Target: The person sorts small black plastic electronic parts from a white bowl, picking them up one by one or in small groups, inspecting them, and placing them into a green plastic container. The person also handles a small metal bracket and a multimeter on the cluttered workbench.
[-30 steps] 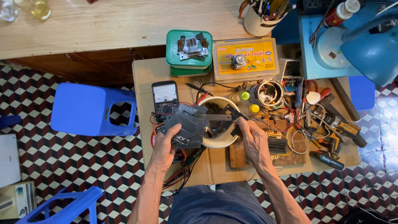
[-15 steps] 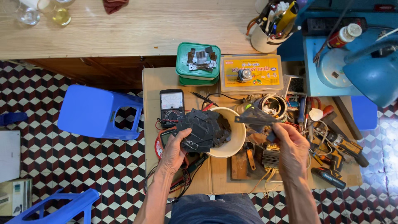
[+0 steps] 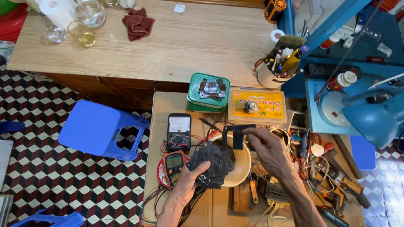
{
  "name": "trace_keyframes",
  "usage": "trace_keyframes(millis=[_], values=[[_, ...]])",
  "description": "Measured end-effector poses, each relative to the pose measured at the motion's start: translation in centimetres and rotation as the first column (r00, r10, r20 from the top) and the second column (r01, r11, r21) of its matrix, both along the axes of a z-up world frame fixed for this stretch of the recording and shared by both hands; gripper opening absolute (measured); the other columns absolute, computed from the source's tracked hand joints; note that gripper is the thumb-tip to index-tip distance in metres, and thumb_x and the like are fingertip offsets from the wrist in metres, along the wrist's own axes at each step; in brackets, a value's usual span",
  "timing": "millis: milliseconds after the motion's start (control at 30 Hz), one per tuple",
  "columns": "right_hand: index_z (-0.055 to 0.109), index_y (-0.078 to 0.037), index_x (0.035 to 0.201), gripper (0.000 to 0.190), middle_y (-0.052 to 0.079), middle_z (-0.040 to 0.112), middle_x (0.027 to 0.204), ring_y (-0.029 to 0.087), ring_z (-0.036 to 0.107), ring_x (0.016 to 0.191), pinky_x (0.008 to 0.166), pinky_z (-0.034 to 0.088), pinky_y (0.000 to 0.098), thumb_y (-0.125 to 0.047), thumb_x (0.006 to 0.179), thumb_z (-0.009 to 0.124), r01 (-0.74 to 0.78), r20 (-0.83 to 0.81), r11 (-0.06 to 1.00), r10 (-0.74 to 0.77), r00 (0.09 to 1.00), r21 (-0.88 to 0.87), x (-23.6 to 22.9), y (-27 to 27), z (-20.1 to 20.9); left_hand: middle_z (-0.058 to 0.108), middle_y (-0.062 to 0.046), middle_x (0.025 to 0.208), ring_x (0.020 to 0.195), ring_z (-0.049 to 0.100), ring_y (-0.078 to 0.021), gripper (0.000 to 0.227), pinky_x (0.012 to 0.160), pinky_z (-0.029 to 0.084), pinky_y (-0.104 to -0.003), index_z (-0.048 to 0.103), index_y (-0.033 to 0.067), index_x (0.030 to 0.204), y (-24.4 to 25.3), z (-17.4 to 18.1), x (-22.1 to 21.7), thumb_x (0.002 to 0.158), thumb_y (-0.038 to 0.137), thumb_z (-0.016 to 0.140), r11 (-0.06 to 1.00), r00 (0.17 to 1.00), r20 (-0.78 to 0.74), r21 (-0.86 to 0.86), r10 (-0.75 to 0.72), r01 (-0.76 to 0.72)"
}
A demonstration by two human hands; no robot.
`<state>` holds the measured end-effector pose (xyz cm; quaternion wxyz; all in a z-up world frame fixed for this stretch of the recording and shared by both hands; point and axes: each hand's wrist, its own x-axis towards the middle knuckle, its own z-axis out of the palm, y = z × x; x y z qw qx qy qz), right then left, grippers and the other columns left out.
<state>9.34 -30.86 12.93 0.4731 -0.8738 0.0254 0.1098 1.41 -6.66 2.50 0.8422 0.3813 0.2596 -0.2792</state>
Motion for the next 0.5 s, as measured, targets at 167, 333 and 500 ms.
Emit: trace_keyframes(millis=[167, 333, 500], values=[[0.057, 0.001, 0.135, 0.037, 0.009, 0.073, 0.094, 0.013, 0.066, 0.075, 0.065, 0.055, 0.0267, -0.007, 0.100, 0.057, 0.129, 0.039, 0.958, -0.143, 0.989, 0.257, 10.4, 1.4, -8.0, 0.076, -0.010, 0.110, 0.095, 0.075, -0.0203, 0.053, 0.084, 0.062, -0.038, 0.066, 0.0001, 0.125, 0.5, 0.0, -1.0, 0.077, 0.017, 0.082, 0.991, 0.993, -0.046, -0.078, 0.108, -0.112], [0.047, -0.002, 0.149, 0.056, 0.015, 0.064, 0.084, 0.019, 0.066, 0.072, 0.063, 0.056, 0.0345, -0.004, 0.095, 0.062, 0.124, 0.011, 0.914, -0.139, 0.990, 0.386, 19.2, 4.2, -15.8, 0.074, -0.008, 0.113, 0.101, 0.073, -0.0193, 0.058, 0.088, 0.061, -0.036, 0.061, 0.0027, 0.131, 2.5, -0.3, -3.3, 0.078, 0.012, 0.082, 0.967, 0.967, -0.020, 0.030, 0.254, -0.254], [0.054, -0.001, 0.140, 0.042, 0.023, 0.071, 0.110, 0.040, 0.071, 0.094, 0.082, 0.057, 0.0456, -0.016, 0.104, 0.069, 0.075, 0.551, 0.921, 0.162, 0.818, -0.382, 10.2, 1.1, -13.6, 0.073, -0.010, 0.115, 0.104, 0.071, -0.0220, 0.053, 0.088, 0.061, -0.041, 0.062, 0.0012, 0.129, 6.4, 0.1, -5.1, 0.079, 0.012, 0.077, 0.941, 0.934, -0.133, 0.126, 0.330, -0.315]])
